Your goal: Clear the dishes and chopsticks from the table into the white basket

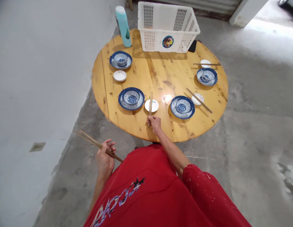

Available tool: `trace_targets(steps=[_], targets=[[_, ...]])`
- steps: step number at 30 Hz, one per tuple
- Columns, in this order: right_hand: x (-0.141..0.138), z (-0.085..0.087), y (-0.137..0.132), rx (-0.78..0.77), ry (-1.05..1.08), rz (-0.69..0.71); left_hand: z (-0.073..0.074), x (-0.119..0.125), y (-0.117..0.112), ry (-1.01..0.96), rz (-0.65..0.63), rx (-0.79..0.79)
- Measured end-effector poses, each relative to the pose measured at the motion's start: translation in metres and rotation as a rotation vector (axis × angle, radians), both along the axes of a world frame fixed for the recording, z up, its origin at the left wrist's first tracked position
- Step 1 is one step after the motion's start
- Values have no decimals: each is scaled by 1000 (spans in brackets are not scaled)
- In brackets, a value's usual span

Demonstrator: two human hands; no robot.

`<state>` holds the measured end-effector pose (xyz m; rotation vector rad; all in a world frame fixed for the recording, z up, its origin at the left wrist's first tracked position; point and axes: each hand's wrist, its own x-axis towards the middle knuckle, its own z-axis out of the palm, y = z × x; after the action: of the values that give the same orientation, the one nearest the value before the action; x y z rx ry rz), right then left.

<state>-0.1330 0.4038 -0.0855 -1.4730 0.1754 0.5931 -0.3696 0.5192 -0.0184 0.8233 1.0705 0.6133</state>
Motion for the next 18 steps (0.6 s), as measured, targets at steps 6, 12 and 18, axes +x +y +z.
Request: trace_targets(steps=[6, 12, 18], targets=[[0, -2, 3, -14, -30, 6, -2, 3, 2, 13, -17, 2], [1, -4, 3, -33, -20, -17, -2, 5, 4, 19, -16, -9], [1, -3, 5, -63, -22, 2, 0, 5, 4, 26, -21, -13]])
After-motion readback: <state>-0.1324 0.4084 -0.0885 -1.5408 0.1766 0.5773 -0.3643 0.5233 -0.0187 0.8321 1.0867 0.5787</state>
